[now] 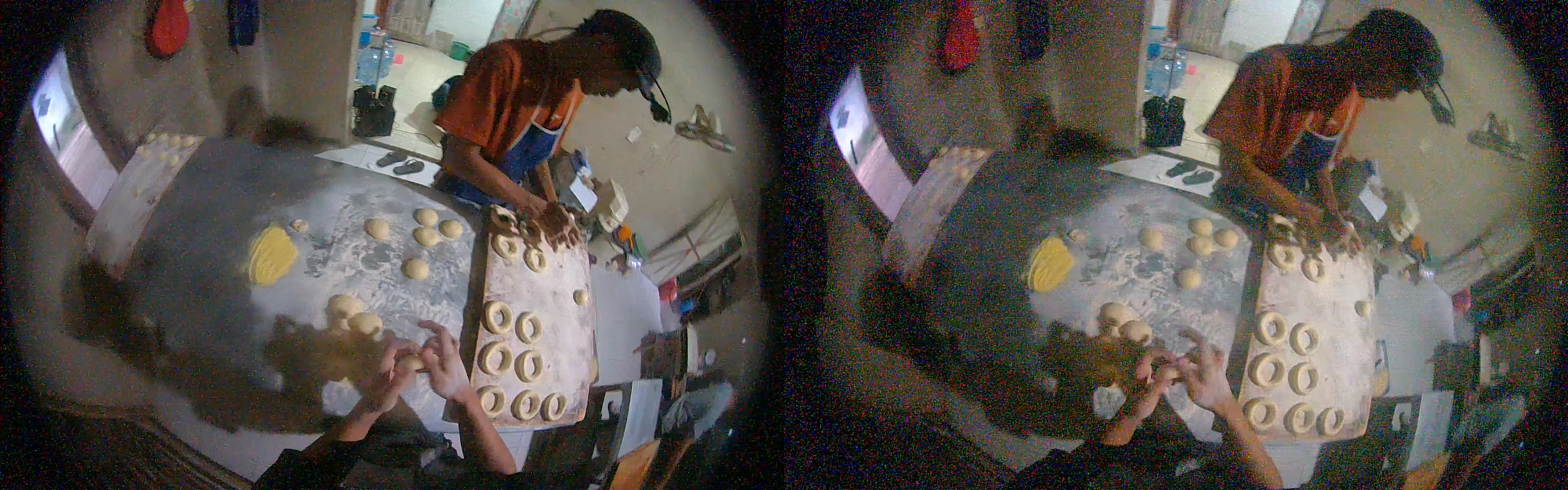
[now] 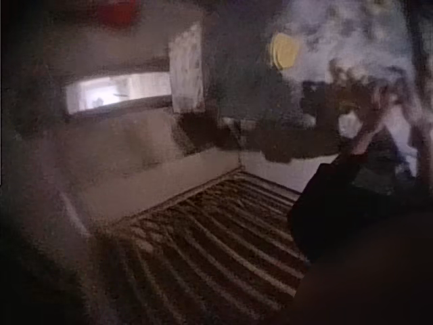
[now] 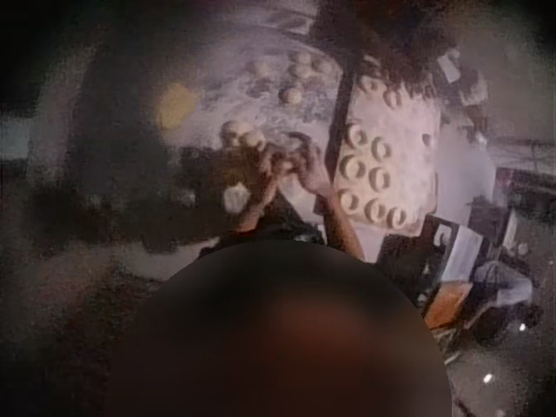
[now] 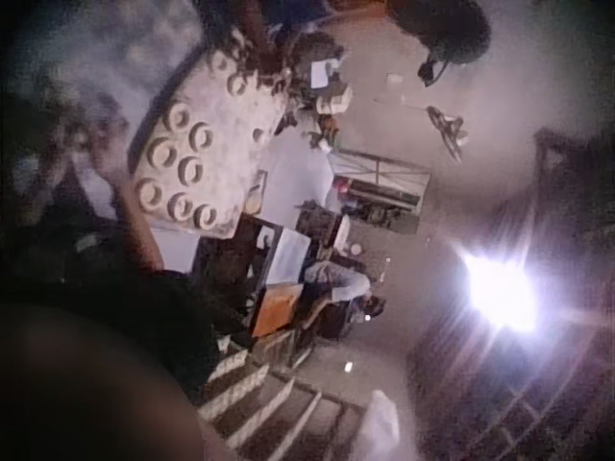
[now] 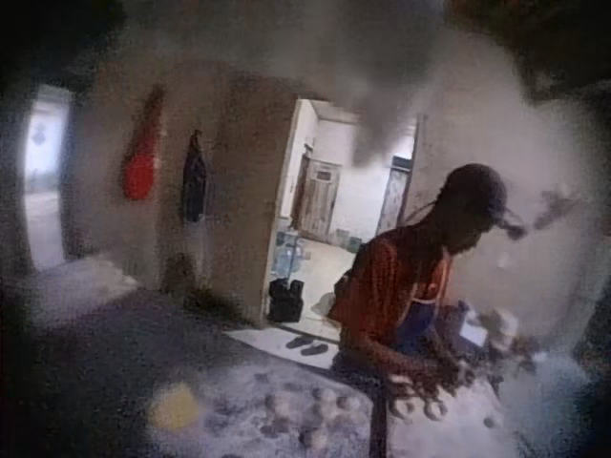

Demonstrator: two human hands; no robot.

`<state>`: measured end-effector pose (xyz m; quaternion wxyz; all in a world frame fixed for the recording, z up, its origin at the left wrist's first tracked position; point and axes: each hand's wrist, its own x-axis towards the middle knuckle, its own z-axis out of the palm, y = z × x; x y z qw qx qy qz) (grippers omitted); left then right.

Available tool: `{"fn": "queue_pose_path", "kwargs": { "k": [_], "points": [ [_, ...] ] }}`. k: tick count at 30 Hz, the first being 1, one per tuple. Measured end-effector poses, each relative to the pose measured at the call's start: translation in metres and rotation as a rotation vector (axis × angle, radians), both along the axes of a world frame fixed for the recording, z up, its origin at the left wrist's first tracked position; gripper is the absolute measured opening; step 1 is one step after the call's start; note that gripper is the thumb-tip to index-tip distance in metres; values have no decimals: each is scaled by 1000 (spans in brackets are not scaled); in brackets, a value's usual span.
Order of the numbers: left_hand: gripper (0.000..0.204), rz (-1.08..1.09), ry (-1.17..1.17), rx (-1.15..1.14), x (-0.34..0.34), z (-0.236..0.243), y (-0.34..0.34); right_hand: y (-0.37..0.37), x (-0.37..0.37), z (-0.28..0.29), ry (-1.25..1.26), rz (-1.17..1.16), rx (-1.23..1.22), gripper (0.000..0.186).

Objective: The person shapes small dough pieces into ring forms by hand and places them on a wooden board. They repeatedly pick up dough, roll it into a ring, and arrange the rings on the board, then carry the board to a wooden rack and place it among other boards.

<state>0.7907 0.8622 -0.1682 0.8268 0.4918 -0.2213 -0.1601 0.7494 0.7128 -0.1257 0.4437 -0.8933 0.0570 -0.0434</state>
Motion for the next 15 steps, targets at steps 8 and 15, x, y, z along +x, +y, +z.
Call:
{"fn": "queue_pose_path", "kwargs": {
  "k": [8, 15],
  "points": [
    [20, 335, -660, 593, -45, 7, -81, -52, -52, 30, 44, -25, 747, 45],
    [18, 52, -267, 245, -112, 52, -176, -141, -140, 33, -136, -79, 766, 46]
  ]
}}
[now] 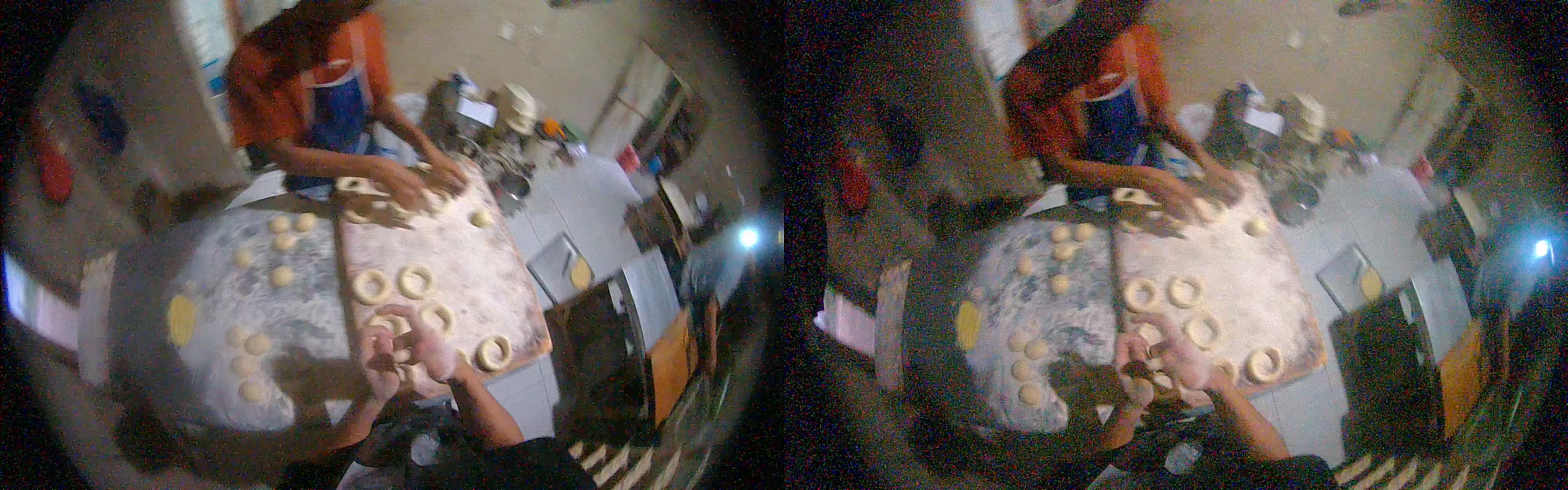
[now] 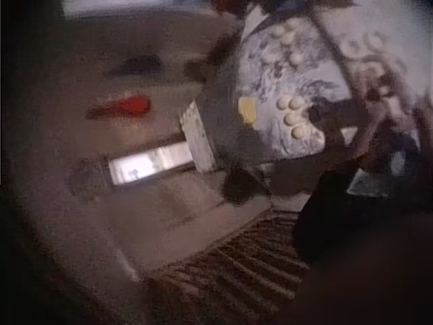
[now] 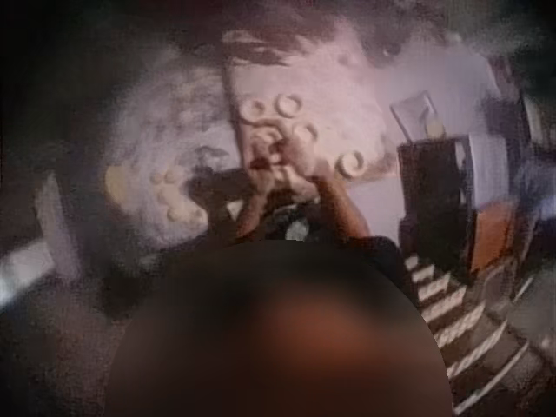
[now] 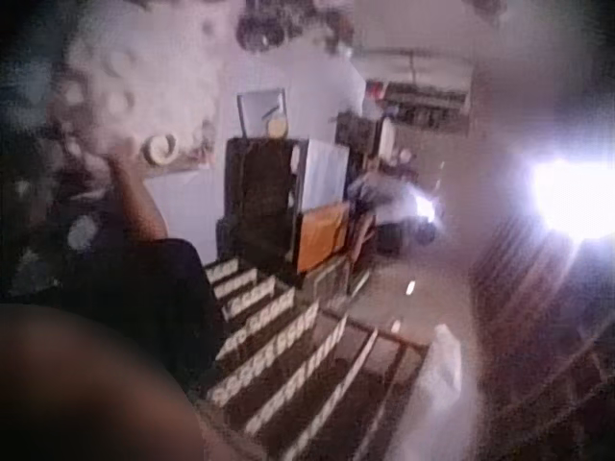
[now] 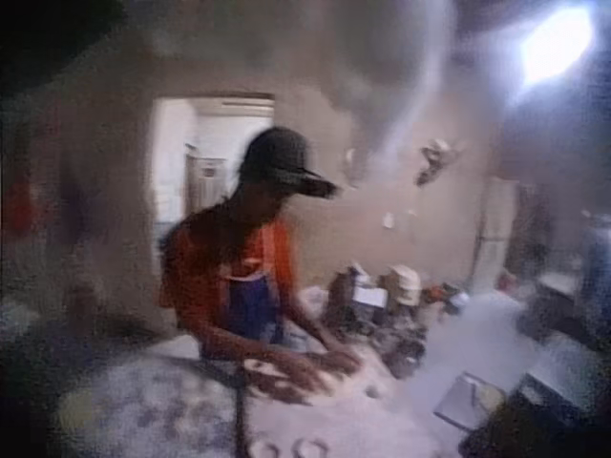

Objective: The person shapes small dough pieces into ring forms by hand and places them on a wooden board. They repeatedly pick up dough, roll it into a ring, and arrange the rings on the board, then carry the board to a wooden rack and place it among other boards.

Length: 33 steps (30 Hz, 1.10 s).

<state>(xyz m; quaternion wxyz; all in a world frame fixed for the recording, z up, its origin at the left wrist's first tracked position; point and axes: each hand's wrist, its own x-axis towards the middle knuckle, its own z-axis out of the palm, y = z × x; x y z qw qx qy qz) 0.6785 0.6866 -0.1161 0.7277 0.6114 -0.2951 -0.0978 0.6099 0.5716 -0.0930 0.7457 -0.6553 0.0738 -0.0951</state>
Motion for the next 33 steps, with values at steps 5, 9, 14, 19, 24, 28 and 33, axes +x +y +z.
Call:
{"fn": "queue_pose_path", "kwargs": {
  "k": [5, 9, 14, 19, 24, 28, 33],
  "points": [
    [20, -217, -79, 157, -50, 14, -68, -47, -66, 1, 95, -231, -269, 44],
    [19, -200, -312, 252, -79, 16, -113, -80, -122, -2, -621, -115, 964, 46],
    [18, -436, -237, 449, -112, 24, -138, -103, -161, -22, 210, -521, -118, 54],
    [19, -628, -309, 545, -127, 24, -158, -108, -182, -16, 67, -536, -142, 52],
    [25, -660, -199, 548, -132, 15, -175, -128, -193, -5, -237, -705, 278, 61],
    [20, -727, -346, 406, -140, 17, -185, -141, -197, -7, -110, -682, -455, 74],
    [31, -695, -133, 474, -147, 26, -198, -145, -223, -1, 1, -717, 196, 69]
  ]
}}
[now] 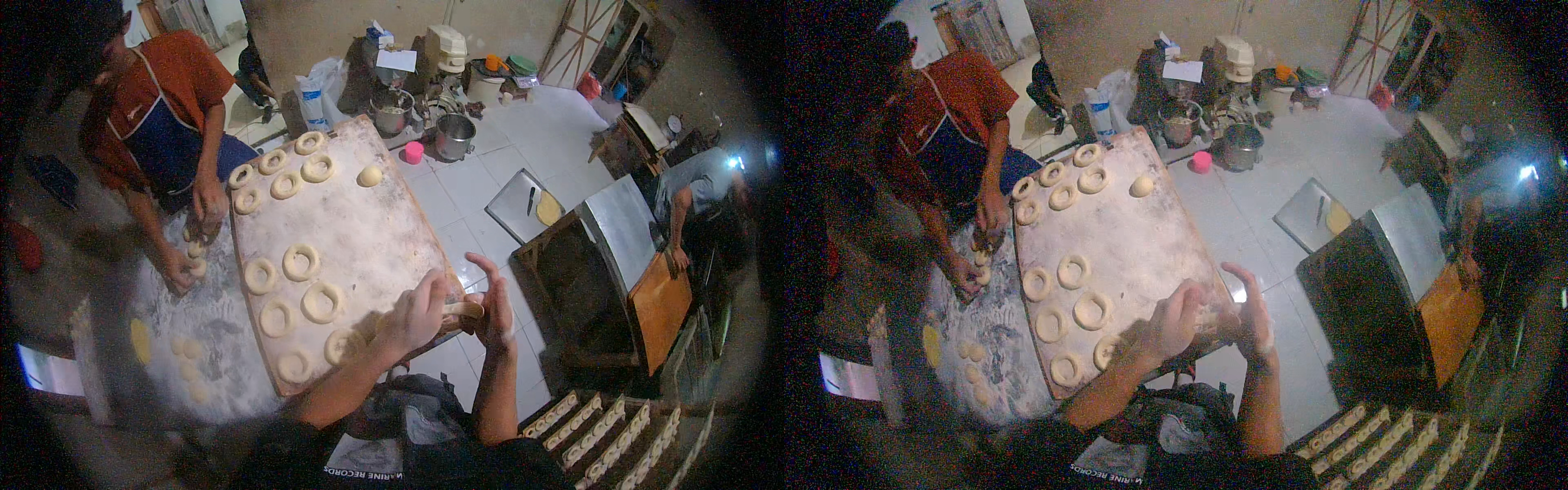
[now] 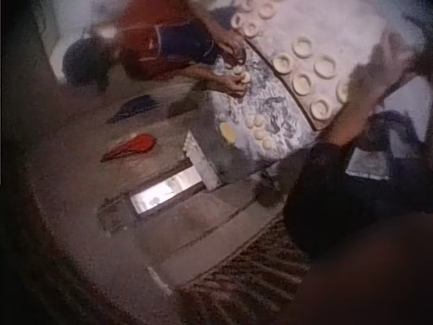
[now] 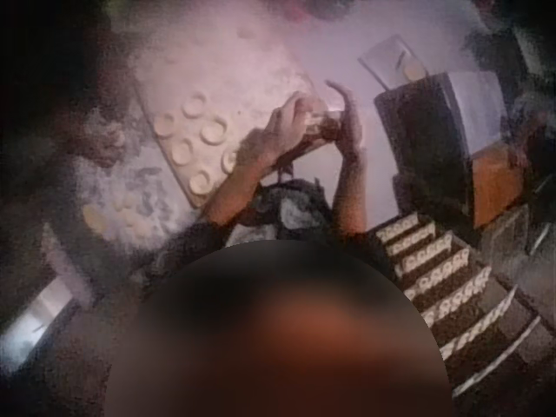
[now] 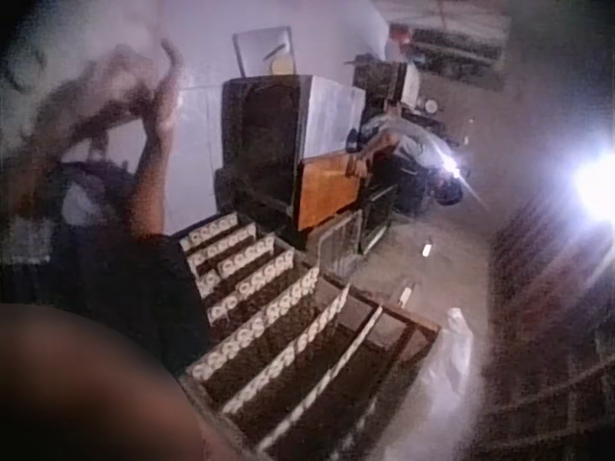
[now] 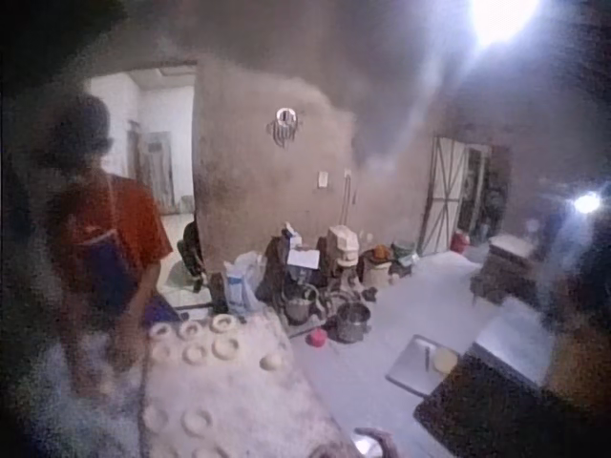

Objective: The person shapes small dough pieces into ring forms by hand and places them on a wooden board. They repeatedly pick up dough, roll it into a ring, and arrange the rings on the board, then carry the board to a wooden rack and place it among other boards.

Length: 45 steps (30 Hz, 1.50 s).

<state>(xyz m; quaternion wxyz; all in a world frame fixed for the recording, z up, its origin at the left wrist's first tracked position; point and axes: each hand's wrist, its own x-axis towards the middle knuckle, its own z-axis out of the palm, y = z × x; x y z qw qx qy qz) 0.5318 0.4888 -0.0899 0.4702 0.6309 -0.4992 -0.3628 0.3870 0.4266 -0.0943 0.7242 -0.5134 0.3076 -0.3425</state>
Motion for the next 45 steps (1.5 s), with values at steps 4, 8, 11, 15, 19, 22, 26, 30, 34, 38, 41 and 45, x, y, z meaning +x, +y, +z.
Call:
{"fn": "queue_pose_path", "kwargs": {
  "k": [4, 8, 11, 15, 19, 22, 26, 30, 34, 38, 41, 45],
  "points": [
    [39, -26, -94, 274, 0, -7, -32, -23, -9, -10, 229, 55, 175, 56],
    [51, 29, -682, 415, 11, -32, -47, -31, -6, -50, 797, -197, -122, 71],
    [60, -63, -832, 298, 11, -47, -33, -23, -12, -72, 948, -81, -261, 76],
    [65, -153, -864, 266, 14, -56, -23, -8, -15, -77, 877, 14, -394, 80],
    [63, -141, -792, 269, 16, -63, -25, -4, -10, -73, 942, 25, -354, 78],
    [61, -129, -796, 222, 16, -68, -25, -4, -12, -73, 915, 16, -345, 75],
    [56, -155, -719, 232, 16, -65, -23, -5, -14, -72, 953, 0, -354, 68],
    [52, -185, -629, 274, 16, -59, -22, -2, -18, -66, 973, -81, -391, 56],
    [48, -181, -598, 269, 17, -62, -21, -2, -23, -69, 962, -161, -344, 45],
    [42, -312, -645, 118, 24, -63, -21, -1, -23, -76, 1031, -136, -622, 40],
    [36, -320, -658, 1, 34, -49, -10, 2, -12, -65, 955, -162, -734, 41],
    [27, 116, -482, 66, 50, -25, 45, 12, 30, -26, 904, -154, -805, 40]
  ]
}}
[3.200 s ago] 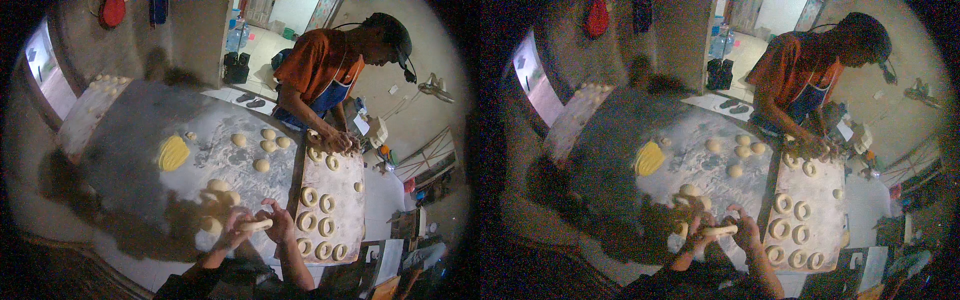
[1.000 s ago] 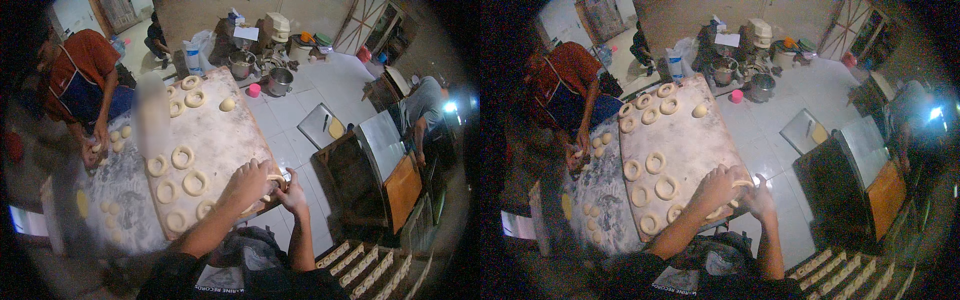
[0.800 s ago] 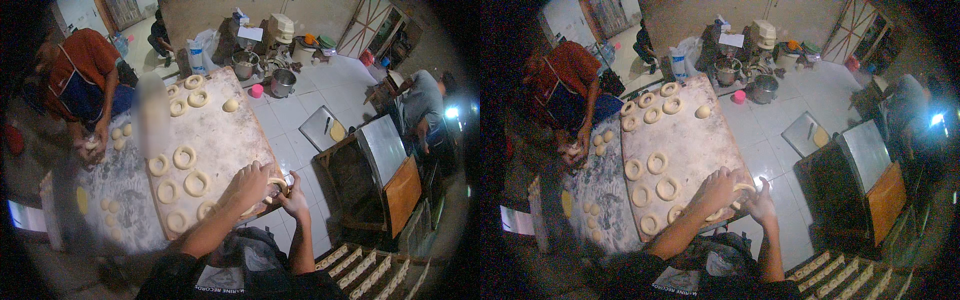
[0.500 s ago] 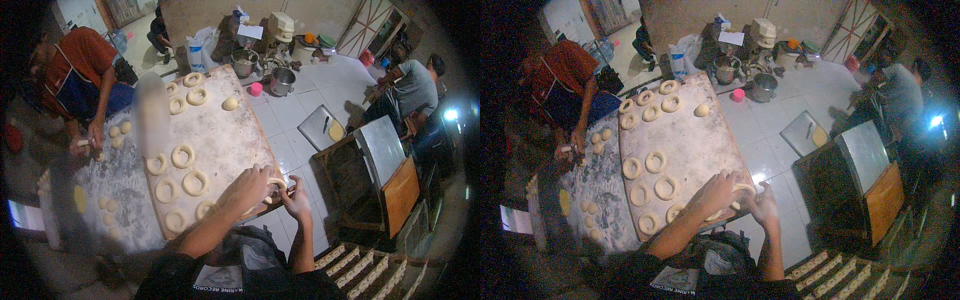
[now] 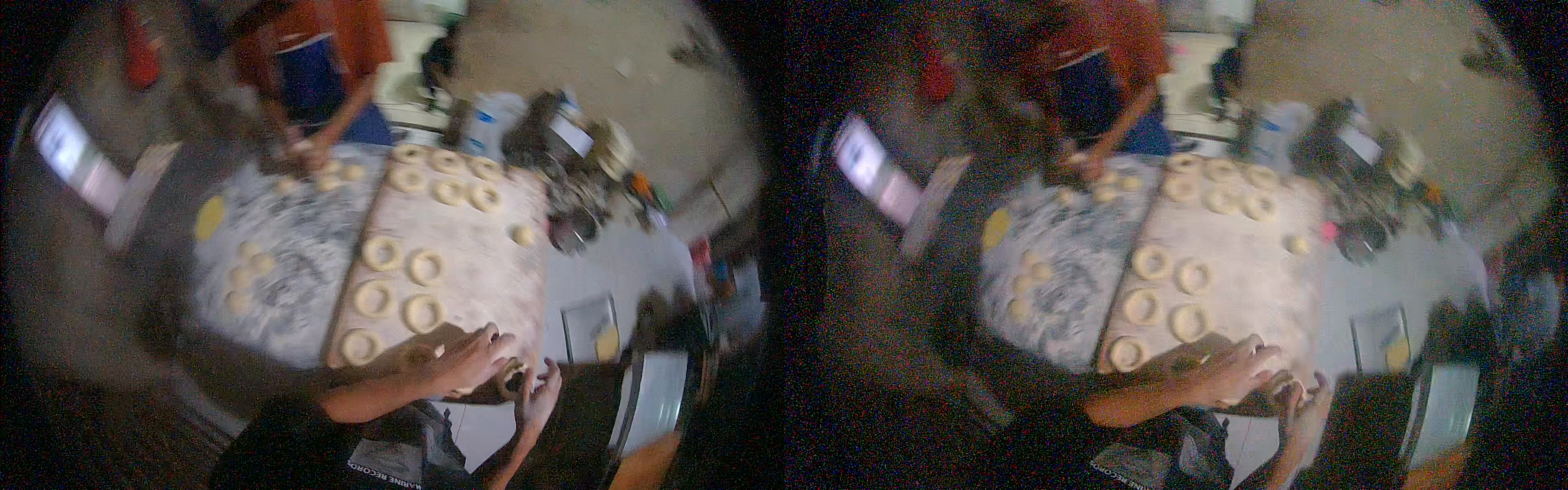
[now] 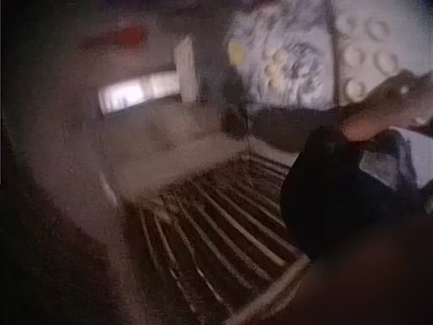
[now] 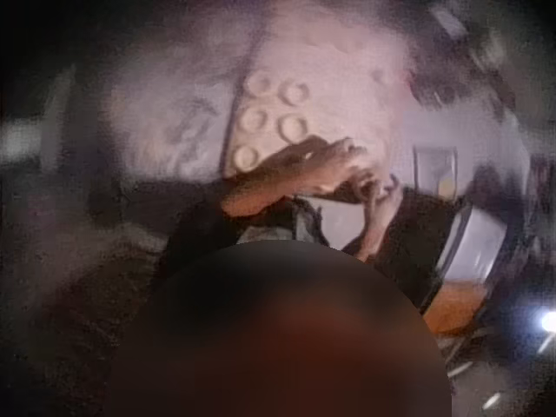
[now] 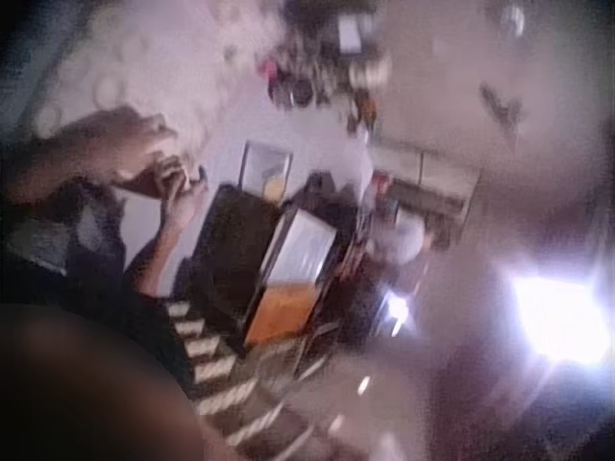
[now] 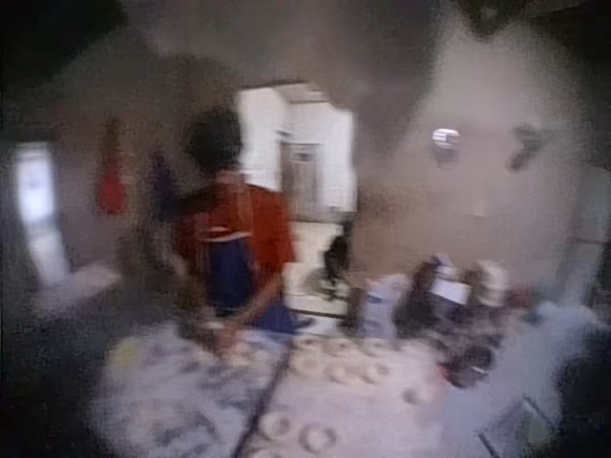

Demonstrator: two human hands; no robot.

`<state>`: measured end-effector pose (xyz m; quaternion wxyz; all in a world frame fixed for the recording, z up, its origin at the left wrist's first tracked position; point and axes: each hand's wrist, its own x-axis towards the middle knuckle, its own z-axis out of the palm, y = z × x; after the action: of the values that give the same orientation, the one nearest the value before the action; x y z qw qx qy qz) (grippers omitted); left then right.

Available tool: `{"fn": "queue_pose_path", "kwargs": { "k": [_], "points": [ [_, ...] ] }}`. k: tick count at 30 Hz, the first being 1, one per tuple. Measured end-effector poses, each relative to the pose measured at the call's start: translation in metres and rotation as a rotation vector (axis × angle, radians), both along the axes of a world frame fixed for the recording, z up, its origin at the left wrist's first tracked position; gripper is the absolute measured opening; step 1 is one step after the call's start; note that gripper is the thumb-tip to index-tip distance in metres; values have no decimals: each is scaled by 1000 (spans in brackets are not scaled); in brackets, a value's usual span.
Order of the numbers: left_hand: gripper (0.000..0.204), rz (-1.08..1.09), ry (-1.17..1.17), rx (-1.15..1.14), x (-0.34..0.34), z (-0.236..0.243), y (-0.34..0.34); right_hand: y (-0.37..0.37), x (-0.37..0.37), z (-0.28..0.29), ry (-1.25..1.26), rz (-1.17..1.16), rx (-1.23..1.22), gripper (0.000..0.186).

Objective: The person shapes small dough pieces into ring forms by hand and places them on a wooden board. They repeatedly pick up dough, roll it into a ring, and arrange the rings on the board, then carry the board to a wooden rack and place it among other boards.

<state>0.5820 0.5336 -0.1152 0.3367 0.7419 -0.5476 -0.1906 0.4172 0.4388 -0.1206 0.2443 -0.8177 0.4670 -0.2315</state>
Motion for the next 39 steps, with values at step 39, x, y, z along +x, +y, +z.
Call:
{"fn": "queue_pose_path", "kwargs": {
  "k": [39],
  "points": [
    [50, 1024, 67, -677, 276, -36, 383, 343, 441, 3, -338, 1222, 555, 61]
  ]
}}
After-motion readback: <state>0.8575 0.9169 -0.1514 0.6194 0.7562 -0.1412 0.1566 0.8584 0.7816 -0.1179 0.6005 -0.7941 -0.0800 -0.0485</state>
